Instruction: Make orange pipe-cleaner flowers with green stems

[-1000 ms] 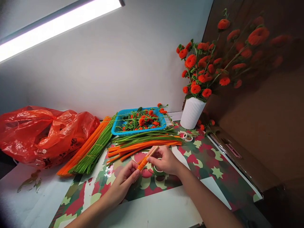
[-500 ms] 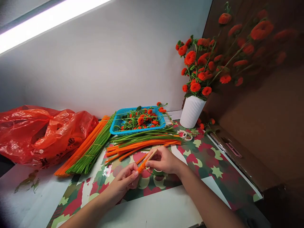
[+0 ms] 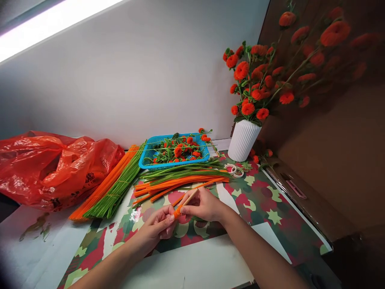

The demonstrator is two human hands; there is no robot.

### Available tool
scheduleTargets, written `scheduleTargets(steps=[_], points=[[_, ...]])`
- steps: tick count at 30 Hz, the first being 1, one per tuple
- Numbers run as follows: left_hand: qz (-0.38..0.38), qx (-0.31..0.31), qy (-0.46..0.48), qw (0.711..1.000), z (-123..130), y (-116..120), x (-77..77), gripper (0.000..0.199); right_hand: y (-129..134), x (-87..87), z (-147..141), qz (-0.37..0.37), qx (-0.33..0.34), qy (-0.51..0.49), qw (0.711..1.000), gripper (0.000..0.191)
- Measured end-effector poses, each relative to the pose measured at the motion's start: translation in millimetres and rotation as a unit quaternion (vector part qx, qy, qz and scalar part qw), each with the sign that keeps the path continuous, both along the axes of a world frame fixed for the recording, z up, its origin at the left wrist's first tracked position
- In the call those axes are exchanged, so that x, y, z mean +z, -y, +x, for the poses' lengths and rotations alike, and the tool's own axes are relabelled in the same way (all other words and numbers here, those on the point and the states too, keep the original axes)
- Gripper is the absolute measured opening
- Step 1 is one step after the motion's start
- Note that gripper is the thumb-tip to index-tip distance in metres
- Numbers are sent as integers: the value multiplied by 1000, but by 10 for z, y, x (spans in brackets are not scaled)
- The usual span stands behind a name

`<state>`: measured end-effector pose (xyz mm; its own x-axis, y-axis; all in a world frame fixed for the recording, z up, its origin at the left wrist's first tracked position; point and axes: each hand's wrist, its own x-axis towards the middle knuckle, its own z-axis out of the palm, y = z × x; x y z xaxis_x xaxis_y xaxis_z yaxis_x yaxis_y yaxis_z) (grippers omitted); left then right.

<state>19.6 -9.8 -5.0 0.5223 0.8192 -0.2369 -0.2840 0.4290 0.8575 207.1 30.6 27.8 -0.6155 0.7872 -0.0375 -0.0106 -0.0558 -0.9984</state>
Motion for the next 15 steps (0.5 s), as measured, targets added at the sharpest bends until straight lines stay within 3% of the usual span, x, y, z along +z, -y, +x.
scheduleTargets(steps=[6, 15], points=[[-12, 3, 2, 1000, -1, 9, 13, 38, 0, -15, 3, -6, 10, 9, 1000, 29], [-8, -7, 24, 1000, -22, -8, -86, 33, -6, 71, -8, -4, 21, 30, 999, 31]])
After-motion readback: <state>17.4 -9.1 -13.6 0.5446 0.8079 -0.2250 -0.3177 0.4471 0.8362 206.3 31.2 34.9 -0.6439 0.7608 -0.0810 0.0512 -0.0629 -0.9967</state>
